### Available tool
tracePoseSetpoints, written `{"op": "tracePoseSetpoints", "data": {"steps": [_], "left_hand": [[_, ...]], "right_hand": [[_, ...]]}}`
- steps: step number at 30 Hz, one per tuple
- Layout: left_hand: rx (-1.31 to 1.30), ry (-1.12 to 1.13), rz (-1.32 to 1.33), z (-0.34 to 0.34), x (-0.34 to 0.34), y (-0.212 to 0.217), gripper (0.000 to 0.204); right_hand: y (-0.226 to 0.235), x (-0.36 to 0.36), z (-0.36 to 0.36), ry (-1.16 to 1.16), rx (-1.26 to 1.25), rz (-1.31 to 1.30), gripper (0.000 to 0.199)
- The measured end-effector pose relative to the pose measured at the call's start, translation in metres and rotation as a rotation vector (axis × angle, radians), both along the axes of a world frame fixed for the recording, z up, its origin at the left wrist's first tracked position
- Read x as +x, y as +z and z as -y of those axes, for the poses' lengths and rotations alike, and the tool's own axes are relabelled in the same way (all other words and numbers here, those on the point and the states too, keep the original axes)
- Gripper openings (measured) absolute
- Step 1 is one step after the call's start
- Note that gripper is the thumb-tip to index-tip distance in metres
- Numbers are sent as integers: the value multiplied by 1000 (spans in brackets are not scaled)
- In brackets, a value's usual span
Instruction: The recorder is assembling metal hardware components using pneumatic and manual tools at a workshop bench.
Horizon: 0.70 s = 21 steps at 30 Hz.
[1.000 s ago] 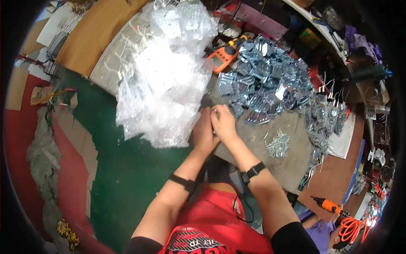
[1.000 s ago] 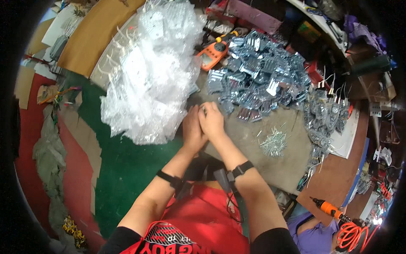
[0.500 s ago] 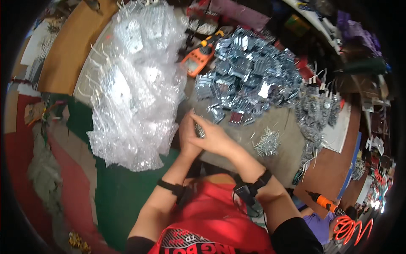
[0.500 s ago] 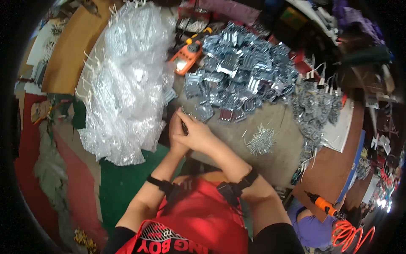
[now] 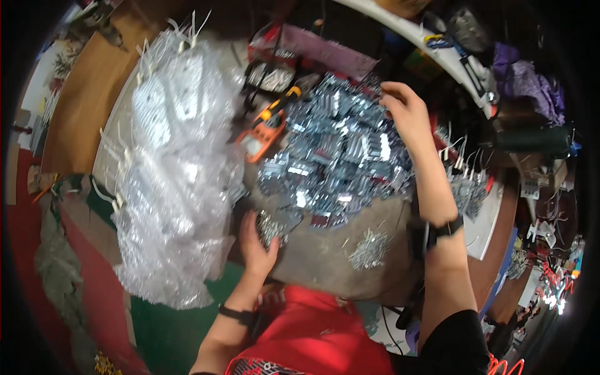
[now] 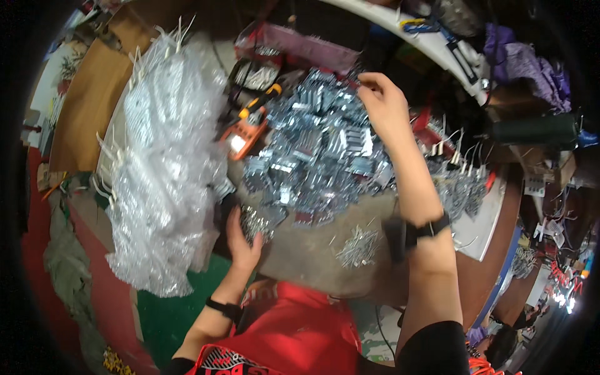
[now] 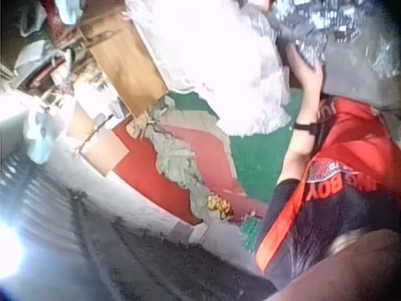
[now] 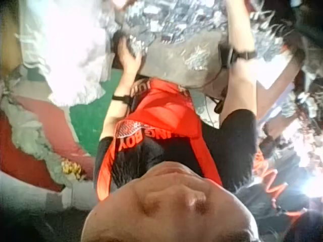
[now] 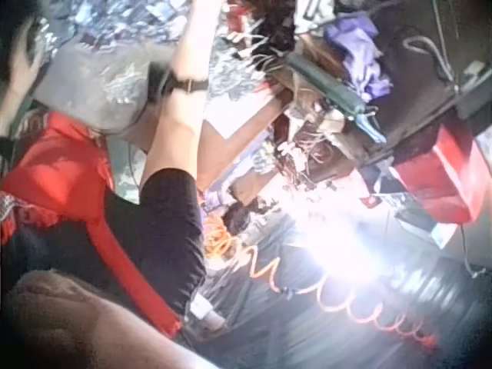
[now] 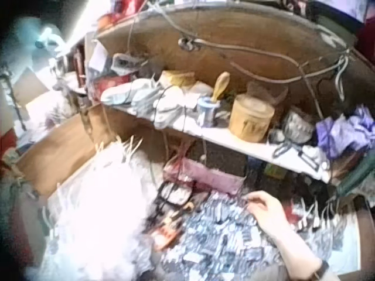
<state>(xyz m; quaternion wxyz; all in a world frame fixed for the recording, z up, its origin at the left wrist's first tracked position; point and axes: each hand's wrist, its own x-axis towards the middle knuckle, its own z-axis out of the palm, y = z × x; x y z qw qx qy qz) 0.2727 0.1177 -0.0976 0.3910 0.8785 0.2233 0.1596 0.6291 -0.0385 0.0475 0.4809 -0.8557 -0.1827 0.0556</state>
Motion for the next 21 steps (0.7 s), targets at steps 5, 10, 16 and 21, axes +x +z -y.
{"op": "tracePoseSetpoints", "data": {"steps": [5, 10, 16, 21], "left_hand": [[55, -14, 41, 3, 8, 1, 70], [67, 10, -11, 1, 4, 4, 70], [40, 42, -34, 5, -9, -7, 75], [83, 28, -18, 4, -8, 4, 69]], "right_hand": [[-60, 149, -13, -62, -951, 220, 44], [-94, 174, -38, 76, -873, 193, 43], [-135, 192, -21, 77, -729, 205, 46], [-82, 169, -34, -124, 509, -797, 8]]}}
